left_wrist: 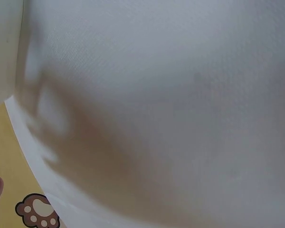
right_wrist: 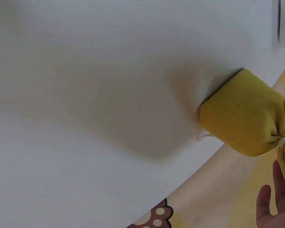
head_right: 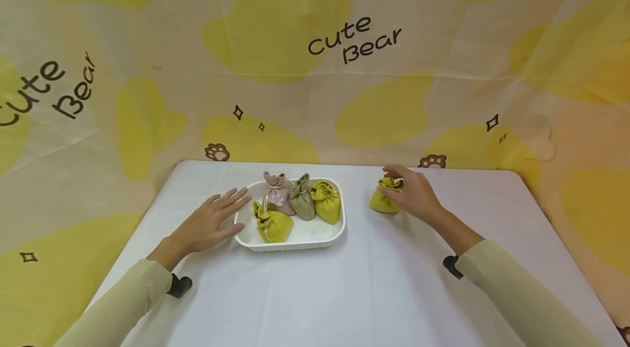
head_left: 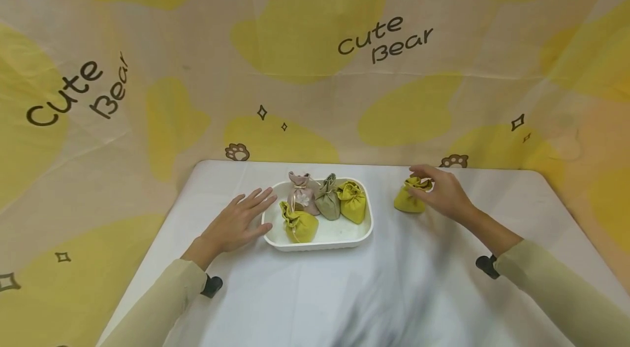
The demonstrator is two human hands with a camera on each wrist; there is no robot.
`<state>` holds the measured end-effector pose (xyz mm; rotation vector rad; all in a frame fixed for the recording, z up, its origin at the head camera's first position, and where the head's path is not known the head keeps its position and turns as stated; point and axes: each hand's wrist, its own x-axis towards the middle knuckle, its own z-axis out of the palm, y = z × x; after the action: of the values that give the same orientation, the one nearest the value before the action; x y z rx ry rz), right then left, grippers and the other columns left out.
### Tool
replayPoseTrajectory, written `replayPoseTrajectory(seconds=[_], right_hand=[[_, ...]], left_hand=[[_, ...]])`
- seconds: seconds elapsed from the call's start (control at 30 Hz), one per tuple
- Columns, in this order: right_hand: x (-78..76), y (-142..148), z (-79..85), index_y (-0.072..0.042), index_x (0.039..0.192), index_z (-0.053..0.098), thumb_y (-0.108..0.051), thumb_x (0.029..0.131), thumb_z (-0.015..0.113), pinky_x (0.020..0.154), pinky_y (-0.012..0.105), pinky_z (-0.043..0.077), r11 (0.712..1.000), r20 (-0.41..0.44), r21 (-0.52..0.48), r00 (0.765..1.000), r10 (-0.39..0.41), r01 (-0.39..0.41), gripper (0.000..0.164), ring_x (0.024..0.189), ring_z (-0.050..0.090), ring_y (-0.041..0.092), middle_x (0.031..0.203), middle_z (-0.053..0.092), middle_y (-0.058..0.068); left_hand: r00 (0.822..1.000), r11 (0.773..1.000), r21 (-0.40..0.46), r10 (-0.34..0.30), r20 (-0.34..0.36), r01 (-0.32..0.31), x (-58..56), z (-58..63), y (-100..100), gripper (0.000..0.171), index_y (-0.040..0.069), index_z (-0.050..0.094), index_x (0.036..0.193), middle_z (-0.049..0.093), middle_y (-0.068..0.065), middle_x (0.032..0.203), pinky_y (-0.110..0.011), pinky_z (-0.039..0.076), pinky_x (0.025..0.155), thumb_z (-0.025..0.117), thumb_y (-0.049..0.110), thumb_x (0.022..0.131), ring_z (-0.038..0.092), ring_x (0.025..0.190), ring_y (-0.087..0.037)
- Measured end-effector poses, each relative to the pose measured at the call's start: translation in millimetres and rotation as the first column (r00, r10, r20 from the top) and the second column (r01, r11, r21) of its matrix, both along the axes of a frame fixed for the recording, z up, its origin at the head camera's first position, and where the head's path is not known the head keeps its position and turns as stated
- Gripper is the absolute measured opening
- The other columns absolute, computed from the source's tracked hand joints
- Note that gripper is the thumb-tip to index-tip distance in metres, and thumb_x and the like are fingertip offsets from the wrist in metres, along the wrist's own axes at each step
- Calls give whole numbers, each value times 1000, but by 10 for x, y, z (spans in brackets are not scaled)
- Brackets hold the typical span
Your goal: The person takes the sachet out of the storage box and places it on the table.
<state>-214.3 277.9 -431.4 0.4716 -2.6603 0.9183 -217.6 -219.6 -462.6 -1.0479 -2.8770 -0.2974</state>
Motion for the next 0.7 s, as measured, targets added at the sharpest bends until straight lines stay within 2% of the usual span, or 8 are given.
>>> replayPoseTrajectory(seconds=[0.07,0.2,0.37,0.5,0.7], right_hand=[[-18,-50,29,-1,124,64,-14,85,79,75,47,55,1000,0,-1,1000,9,-9,44,99,68,35,110,72,17],[-29,-180,62,-3,128,62,-17,87,78,83,51,56,1000,65,-11,998,20,-20,47,107,67,36,120,69,18],[-33,-358,104,-3,133,60,-23,86,79,95,54,51,1000,127,-4,992,25,-24,54,118,61,37,129,65,18],[-54,-479,141,-4,134,59,-22,85,81,98,54,49,999,133,-16,990,48,-46,56,120,61,35,130,64,16],[-61,-644,160,-3,132,60,-17,82,82,97,56,49,994,97,-31,990,106,-104,56,114,65,34,126,67,16]], left_hand=[[1000,1000,1,-4,-7,4,0,-2,-6,68,21,34,157,26,1,163,-59,25,115,50,52,99,27,148,-31],[1000,1000,-4,-8,-15,8,1,-5,-16,68,22,34,157,27,2,163,-59,26,115,50,53,99,28,148,-31],[1000,1000,-2,-9,-6,9,-2,1,-16,68,22,33,157,27,2,163,-59,27,114,49,53,99,27,148,-30],[1000,1000,18,-16,-8,16,-5,-3,-15,68,22,35,156,28,2,162,-60,27,114,51,53,98,27,148,-30],[1000,1000,19,-13,-4,13,-16,-16,-19,68,22,34,157,27,2,163,-59,26,114,50,53,99,27,148,-30]])
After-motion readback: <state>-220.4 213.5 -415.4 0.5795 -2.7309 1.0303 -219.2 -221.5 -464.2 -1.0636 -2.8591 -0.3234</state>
